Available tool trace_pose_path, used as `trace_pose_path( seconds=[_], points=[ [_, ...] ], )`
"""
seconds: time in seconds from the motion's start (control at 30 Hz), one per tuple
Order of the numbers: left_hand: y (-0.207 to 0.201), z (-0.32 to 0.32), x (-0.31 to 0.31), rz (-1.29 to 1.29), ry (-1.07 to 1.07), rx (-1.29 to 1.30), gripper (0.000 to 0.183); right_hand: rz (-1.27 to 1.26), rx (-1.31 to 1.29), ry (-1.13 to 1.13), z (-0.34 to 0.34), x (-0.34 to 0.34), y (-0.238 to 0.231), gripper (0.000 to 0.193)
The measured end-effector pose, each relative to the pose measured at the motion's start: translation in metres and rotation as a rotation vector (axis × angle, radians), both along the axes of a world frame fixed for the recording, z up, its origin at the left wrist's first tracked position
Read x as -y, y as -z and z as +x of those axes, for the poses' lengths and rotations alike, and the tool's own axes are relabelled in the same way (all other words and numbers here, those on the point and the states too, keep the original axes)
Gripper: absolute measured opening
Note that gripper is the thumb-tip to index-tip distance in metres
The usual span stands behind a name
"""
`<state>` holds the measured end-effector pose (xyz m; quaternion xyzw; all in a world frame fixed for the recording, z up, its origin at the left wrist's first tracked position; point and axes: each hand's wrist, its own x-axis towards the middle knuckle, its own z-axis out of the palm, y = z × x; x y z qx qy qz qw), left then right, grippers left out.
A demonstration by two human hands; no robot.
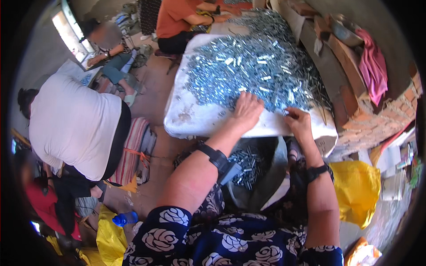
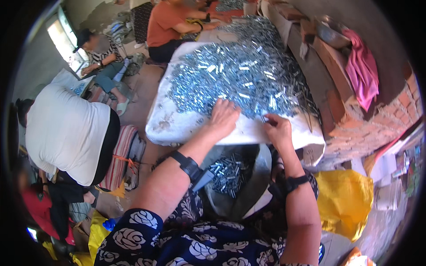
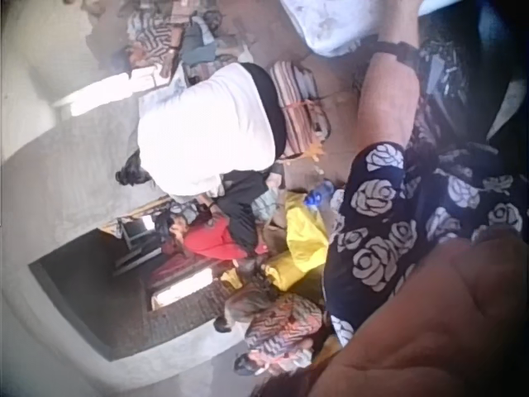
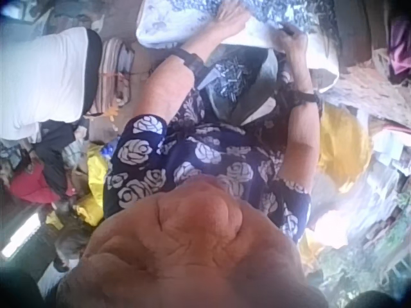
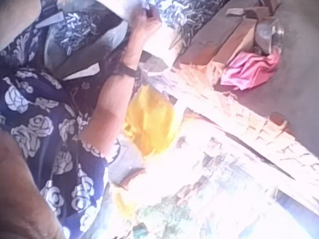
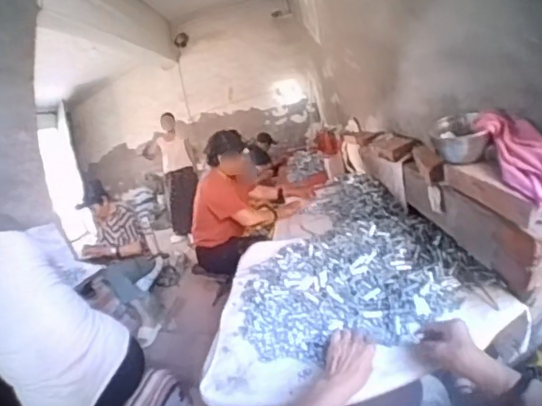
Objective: Sorting and inspecting small metal anchors or screw sleeves at a workshop table.
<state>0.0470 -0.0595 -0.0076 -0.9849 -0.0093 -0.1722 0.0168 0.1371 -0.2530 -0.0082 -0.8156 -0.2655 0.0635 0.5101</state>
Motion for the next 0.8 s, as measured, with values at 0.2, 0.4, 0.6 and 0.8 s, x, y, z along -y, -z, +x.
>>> trace_pose_path(
  seconds=[0.2,0.4,0.6,0.8],
  points=[
    [-0.010,-0.008,0.007,-0.281,-0.023,0.161,0.020,0.296,-0.435,-0.124,-0.019,-0.004,-0.019,0.028],
    [-0.012,-0.016,0.011,-1.025,0.131,0.214,0.015,0.385,-0.508,-0.212,-0.029,-0.002,-0.027,0.026],
    [-0.036,-0.039,0.017,-1.510,0.194,0.041,0.023,0.385,-0.473,-0.260,-0.042,-0.002,-0.028,0.024],
    [-0.035,-0.046,0.015,-1.569,0.188,0.078,0.025,0.415,-0.475,-0.277,-0.052,-0.007,-0.031,0.022]
  ],
)
